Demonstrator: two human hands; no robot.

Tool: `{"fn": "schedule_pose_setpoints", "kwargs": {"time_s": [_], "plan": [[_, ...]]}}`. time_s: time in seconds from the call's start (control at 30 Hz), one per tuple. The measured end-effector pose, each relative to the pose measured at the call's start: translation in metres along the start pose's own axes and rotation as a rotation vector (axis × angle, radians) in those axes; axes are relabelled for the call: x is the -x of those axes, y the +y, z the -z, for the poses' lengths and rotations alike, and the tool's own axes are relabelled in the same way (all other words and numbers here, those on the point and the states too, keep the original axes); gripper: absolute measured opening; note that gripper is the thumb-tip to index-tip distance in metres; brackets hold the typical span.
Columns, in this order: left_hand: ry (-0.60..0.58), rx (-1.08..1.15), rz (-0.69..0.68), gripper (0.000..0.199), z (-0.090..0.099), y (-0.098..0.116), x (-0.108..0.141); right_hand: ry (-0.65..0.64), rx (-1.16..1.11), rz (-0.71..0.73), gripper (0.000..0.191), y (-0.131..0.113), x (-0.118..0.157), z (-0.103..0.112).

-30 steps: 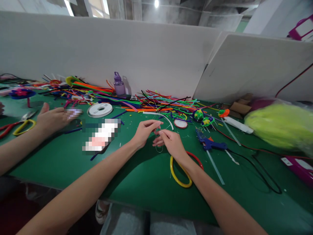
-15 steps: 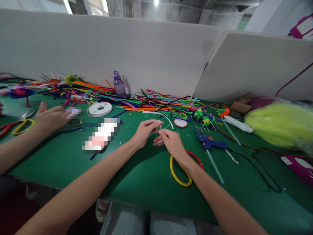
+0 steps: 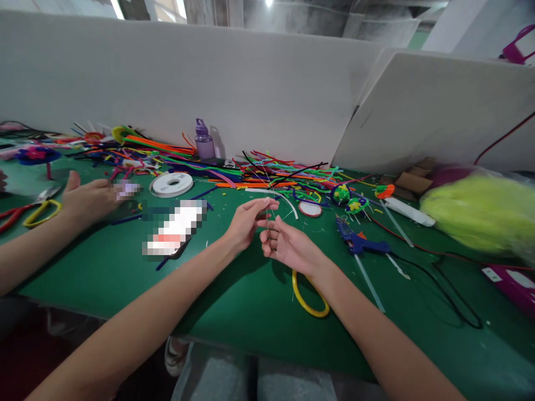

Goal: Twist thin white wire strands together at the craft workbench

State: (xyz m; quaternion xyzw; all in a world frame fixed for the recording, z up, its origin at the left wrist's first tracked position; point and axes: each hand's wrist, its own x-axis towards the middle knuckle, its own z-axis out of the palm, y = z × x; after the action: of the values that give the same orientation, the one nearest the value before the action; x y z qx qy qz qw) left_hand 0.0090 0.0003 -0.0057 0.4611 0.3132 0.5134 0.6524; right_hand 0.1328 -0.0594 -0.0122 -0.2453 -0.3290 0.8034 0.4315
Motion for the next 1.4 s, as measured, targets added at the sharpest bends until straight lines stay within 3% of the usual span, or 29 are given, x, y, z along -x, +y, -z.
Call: {"fn": "schedule_pose_setpoints", "kwargs": {"time_s": [1.4], "plan": [[0.224, 0.100, -0.057, 0.019, 0.011, 0.002, -0.011, 0.019, -0.105, -0.006, 0.030, 0.012, -0.005, -0.004]]}}
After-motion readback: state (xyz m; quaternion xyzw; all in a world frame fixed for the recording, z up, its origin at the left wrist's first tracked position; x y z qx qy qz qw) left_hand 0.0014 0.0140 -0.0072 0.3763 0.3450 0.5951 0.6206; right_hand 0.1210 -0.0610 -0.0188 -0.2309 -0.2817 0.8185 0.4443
